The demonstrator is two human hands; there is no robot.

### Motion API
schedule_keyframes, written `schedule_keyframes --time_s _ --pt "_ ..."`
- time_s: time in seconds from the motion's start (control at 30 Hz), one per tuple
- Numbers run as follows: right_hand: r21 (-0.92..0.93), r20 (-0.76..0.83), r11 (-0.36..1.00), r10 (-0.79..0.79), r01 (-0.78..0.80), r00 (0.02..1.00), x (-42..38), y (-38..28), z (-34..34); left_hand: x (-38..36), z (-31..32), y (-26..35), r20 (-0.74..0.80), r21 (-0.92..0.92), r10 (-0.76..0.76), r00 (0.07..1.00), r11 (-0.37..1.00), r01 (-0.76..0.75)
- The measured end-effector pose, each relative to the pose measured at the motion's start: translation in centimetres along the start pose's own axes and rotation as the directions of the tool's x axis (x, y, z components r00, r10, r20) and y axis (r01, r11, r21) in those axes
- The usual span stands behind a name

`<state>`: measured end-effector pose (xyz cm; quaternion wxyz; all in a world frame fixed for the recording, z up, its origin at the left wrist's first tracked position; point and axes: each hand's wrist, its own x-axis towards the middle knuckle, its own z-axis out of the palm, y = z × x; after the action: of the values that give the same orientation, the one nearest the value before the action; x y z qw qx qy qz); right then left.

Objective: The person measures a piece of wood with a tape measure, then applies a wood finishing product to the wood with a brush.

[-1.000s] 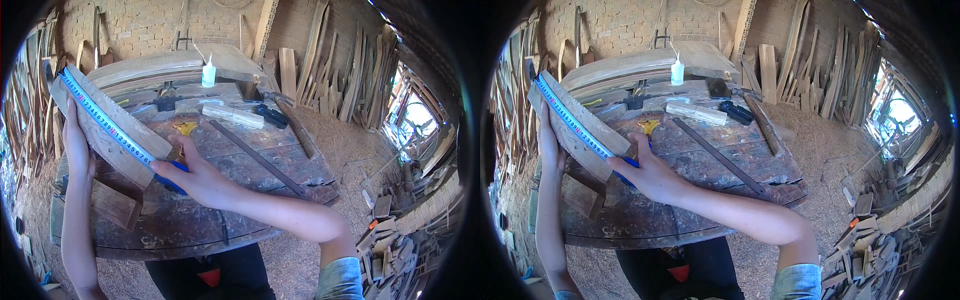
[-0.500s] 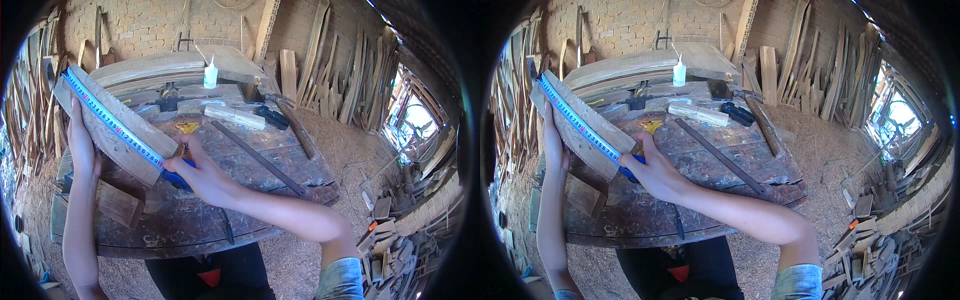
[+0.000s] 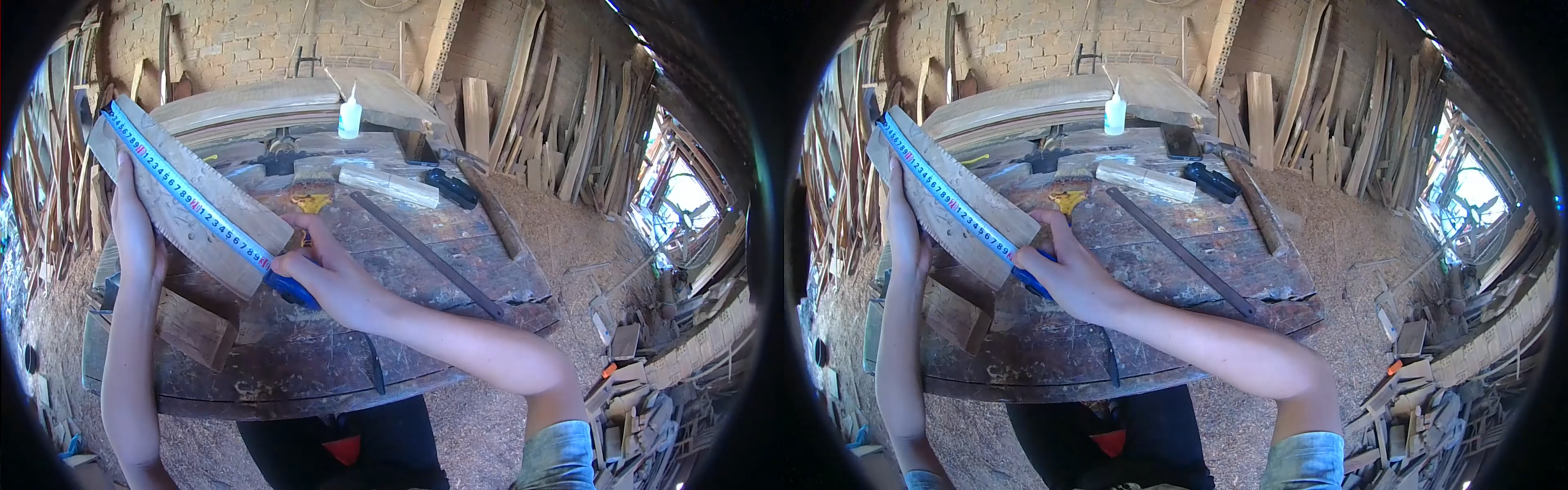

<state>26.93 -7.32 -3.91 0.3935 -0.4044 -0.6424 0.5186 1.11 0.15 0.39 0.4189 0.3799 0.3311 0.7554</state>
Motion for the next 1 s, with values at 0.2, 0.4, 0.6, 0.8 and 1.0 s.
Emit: schedule_keyframes --time_s 0.2,0.4,0.6,0.8,1.0 --pt "0.076 0.010 0.997 0.026 -0.027 1.000 0.4 0.6 0.1 -0.3 0.3 0.1 0.006 -0.019 -0.025 1.000 1.000 0.025" --pt "0.116 -0.012 0.993 0.004 -0.002 1.000 0.5 1.1 0.4 -0.5 0.5 0.3 0.011 -0.025 -0.036 0.999 0.999 0.037" --pt "0.141 -0.008 0.989 0.040 -0.038 0.999 0.9 1.7 0.3 -0.5 0.5 0.4 0.010 -0.050 -0.026 1.000 0.998 0.027" --pt "0.093 0.011 0.996 0.011 -0.012 1.000 0.6 1.2 0.2 -0.2 0.2 0.2 0.041 -0.033 -0.061 0.997 0.997 0.063" --pt "0.106 0.004 0.994 -0.018 0.017 1.000 0.6 1.4 0.2 -0.6 0.7 0.8 0.011 0.044 -0.116 0.993 0.992 0.116"
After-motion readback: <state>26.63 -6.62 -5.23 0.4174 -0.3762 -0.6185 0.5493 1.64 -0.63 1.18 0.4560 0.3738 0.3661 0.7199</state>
